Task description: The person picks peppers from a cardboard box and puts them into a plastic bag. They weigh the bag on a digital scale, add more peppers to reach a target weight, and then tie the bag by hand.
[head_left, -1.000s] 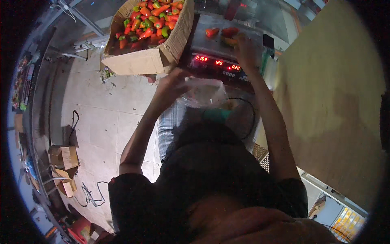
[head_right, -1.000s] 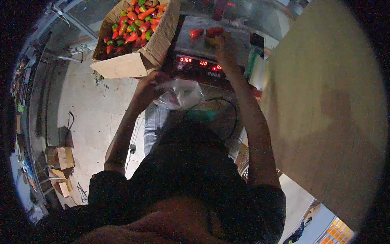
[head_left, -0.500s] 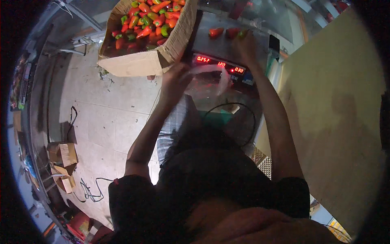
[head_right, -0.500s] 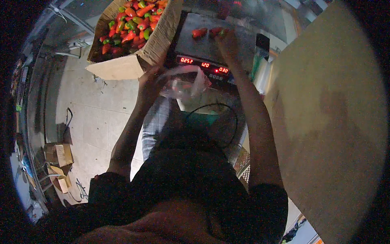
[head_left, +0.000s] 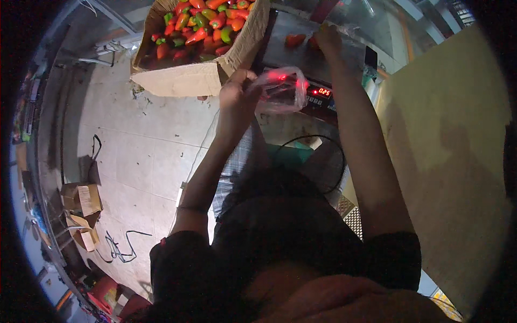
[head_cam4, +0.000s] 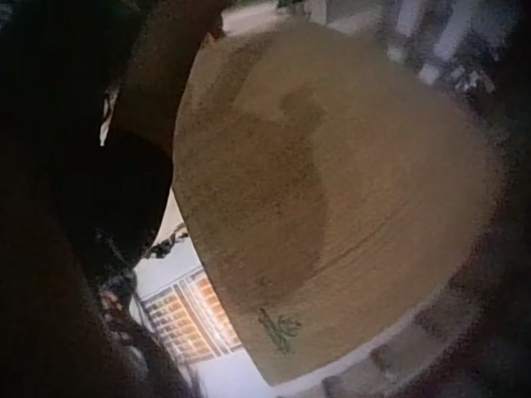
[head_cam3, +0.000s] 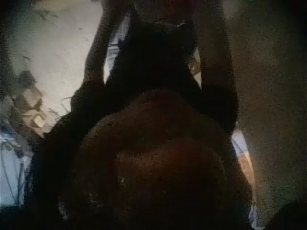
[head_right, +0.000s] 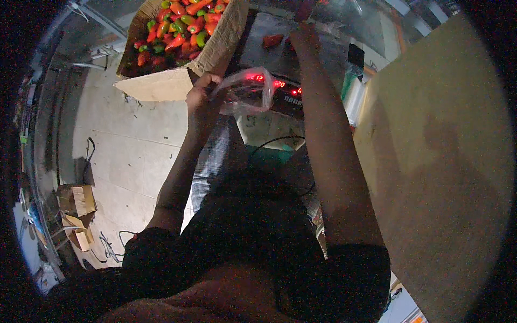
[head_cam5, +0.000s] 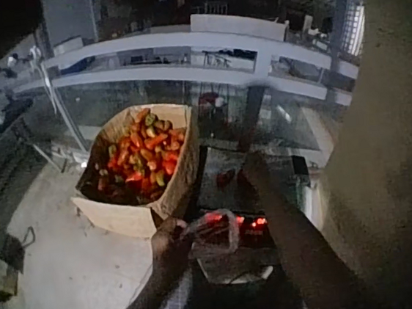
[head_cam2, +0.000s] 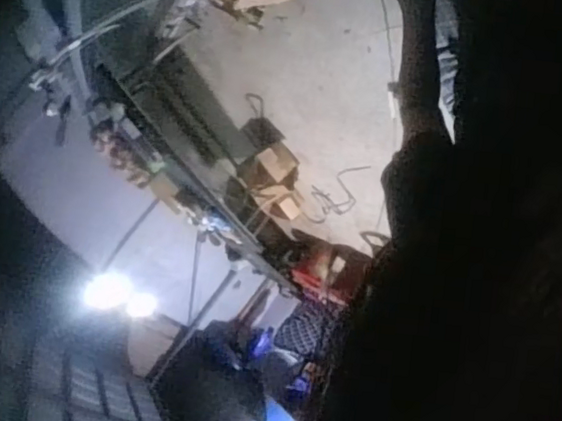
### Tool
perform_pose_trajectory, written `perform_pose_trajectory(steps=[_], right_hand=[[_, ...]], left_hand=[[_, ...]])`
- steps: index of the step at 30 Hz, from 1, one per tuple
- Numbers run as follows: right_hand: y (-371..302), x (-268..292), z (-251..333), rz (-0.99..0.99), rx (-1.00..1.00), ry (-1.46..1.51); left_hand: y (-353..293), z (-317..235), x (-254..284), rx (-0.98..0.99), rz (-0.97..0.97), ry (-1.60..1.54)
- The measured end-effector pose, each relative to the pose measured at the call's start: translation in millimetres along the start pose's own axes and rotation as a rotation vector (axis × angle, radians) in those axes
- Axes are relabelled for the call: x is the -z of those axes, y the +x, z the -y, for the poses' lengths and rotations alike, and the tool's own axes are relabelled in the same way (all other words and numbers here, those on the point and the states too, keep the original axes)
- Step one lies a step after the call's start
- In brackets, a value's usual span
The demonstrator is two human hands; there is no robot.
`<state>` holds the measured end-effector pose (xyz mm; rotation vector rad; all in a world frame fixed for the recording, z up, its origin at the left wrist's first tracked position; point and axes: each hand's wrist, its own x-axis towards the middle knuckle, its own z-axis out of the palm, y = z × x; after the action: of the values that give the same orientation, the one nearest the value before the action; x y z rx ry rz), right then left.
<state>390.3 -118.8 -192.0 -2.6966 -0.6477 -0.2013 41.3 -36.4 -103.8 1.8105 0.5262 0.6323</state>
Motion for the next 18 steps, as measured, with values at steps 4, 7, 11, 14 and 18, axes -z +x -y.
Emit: perform_pose_trajectory(steps=[4, 7, 11, 14, 18], right_hand=[[-6, -2, -3, -0.084, 0.074, 0.035], [7, -1, -13, -0.076, 0.03, 0.103], [-14, 53, 24, 0.099, -0.108, 0.684], [-67, 118, 23, 0.353, -0.075, 1.599], [-180, 163, 55, 0.907, -0.205, 1.84]], left_hand=[[0, 14, -4, -0.112, 0.005, 0.117], [5, 1, -11, -0.084, -0.011, 0.05], [13, 13, -14, -0.058, -0.1, 0.101], [18, 21, -25, -0.071, -0.138, 0.125], [18, 18, -33, -0.191, -0.219, 0.19]])
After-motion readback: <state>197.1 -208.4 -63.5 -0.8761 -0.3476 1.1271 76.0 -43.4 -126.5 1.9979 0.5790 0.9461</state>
